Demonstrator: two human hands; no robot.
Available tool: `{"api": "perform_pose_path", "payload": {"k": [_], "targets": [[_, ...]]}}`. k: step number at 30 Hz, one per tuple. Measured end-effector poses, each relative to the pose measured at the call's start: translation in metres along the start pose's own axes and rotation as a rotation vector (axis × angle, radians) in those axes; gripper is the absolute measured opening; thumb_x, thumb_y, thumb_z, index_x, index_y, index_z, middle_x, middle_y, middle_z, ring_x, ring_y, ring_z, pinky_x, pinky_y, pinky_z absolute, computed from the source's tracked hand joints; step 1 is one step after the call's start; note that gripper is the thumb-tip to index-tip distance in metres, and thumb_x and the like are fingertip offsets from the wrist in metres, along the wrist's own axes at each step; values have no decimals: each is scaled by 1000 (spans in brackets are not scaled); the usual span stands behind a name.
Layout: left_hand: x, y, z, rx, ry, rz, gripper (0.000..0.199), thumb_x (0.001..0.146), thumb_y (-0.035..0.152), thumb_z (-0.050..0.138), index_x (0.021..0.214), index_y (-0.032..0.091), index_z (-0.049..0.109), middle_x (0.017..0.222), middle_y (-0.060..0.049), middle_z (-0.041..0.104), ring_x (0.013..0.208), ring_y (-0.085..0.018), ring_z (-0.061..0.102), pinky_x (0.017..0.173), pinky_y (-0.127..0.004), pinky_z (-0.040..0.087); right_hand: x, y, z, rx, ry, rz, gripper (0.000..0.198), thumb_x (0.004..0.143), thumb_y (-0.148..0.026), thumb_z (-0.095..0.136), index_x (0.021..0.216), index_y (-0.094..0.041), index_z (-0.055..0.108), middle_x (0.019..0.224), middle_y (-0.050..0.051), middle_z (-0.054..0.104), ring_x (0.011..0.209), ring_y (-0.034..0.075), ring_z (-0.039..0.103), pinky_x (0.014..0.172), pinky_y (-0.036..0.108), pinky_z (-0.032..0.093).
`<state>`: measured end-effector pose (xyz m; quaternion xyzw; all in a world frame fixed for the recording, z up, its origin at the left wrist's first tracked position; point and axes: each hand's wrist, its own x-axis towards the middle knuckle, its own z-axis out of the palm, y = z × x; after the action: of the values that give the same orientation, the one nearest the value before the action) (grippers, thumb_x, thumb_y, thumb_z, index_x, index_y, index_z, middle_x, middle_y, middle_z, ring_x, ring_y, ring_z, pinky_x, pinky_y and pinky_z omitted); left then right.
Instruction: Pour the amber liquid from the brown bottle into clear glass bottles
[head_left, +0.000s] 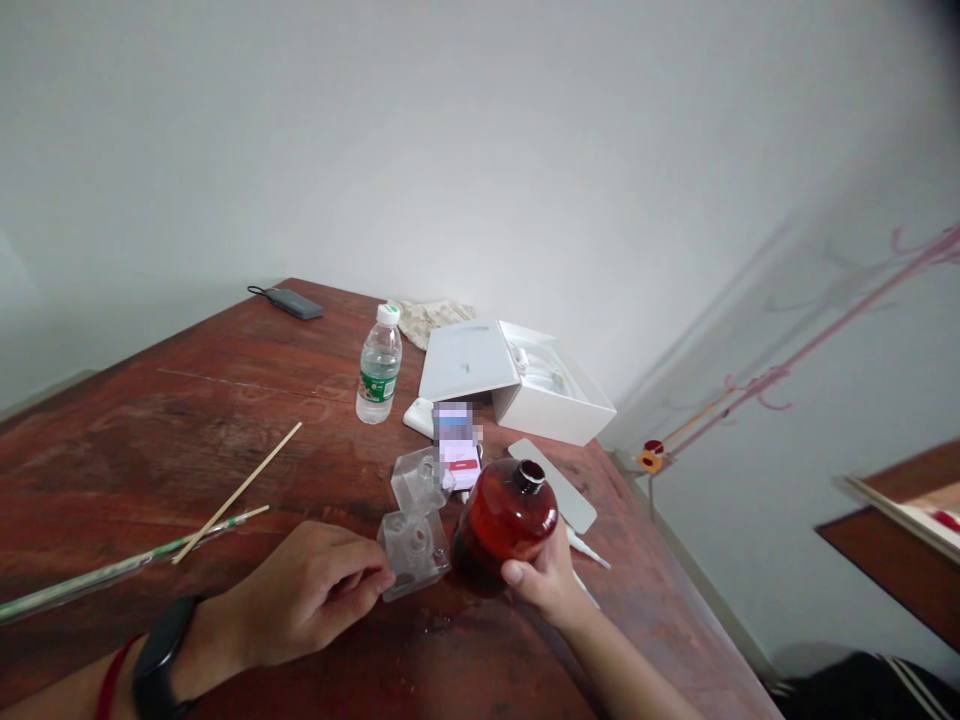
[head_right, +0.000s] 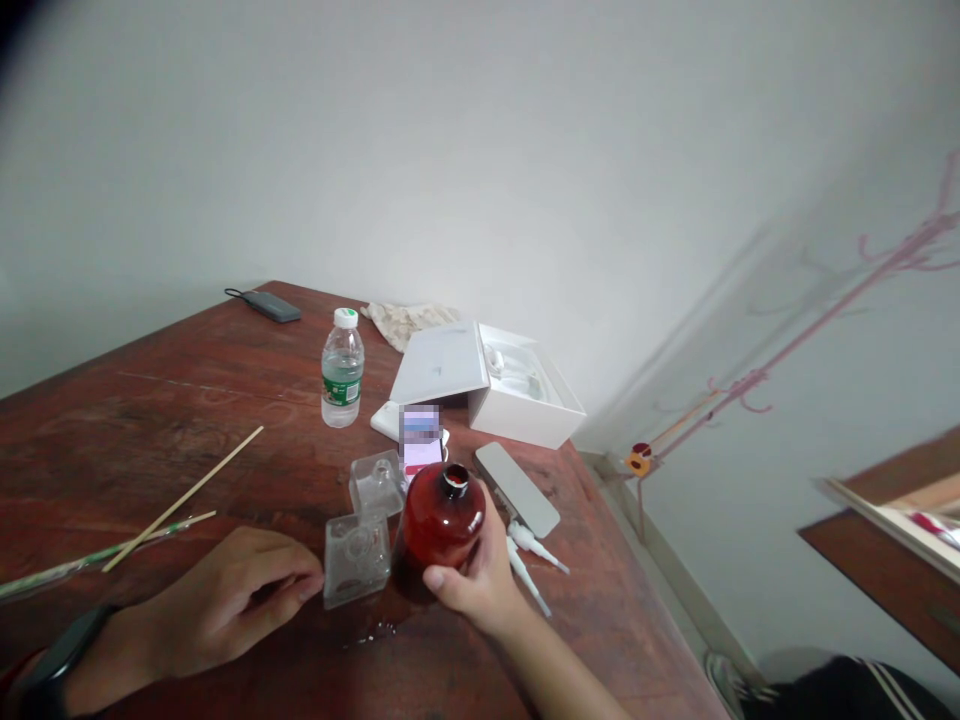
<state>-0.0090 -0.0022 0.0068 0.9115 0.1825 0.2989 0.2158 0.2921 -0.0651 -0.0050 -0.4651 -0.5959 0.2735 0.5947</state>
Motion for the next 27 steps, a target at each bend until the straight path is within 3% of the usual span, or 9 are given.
{"api": "perform_pose_path", "payload": {"k": [6, 13, 27], "targets": [[-3, -5, 9, -8, -36, -61, 43, 115, 32, 45, 83, 20, 71, 70, -3, 71, 63, -17, 66, 64, -25, 47, 2, -7, 4, 3, -40, 21, 93, 71, -80, 85, 139, -22, 60, 124, 17, 77, 114, 40, 76, 102, 56, 62], [2, -8, 7, -33, -88, -88, 33, 110, 28, 49, 84, 21, 68, 68, 0, 68, 58, -16, 62, 58, -25, 36, 4, -12, 3, 25, -80, -7, 91, 72, -74, 88, 142, -23, 57, 126, 17, 76, 115, 40, 76, 102, 54, 63], [6, -4, 6, -138, -172, -180, 31, 108, 28, 51, 80, 20, 62, 68, 2, 65, 57, -14, 57, 58, -23, 34, 6, -16, 5, -21, -90, -24, 93, 74, -79, 83, 142, -23, 55, 125, 17, 76, 114, 40, 76, 101, 54, 64]]}}
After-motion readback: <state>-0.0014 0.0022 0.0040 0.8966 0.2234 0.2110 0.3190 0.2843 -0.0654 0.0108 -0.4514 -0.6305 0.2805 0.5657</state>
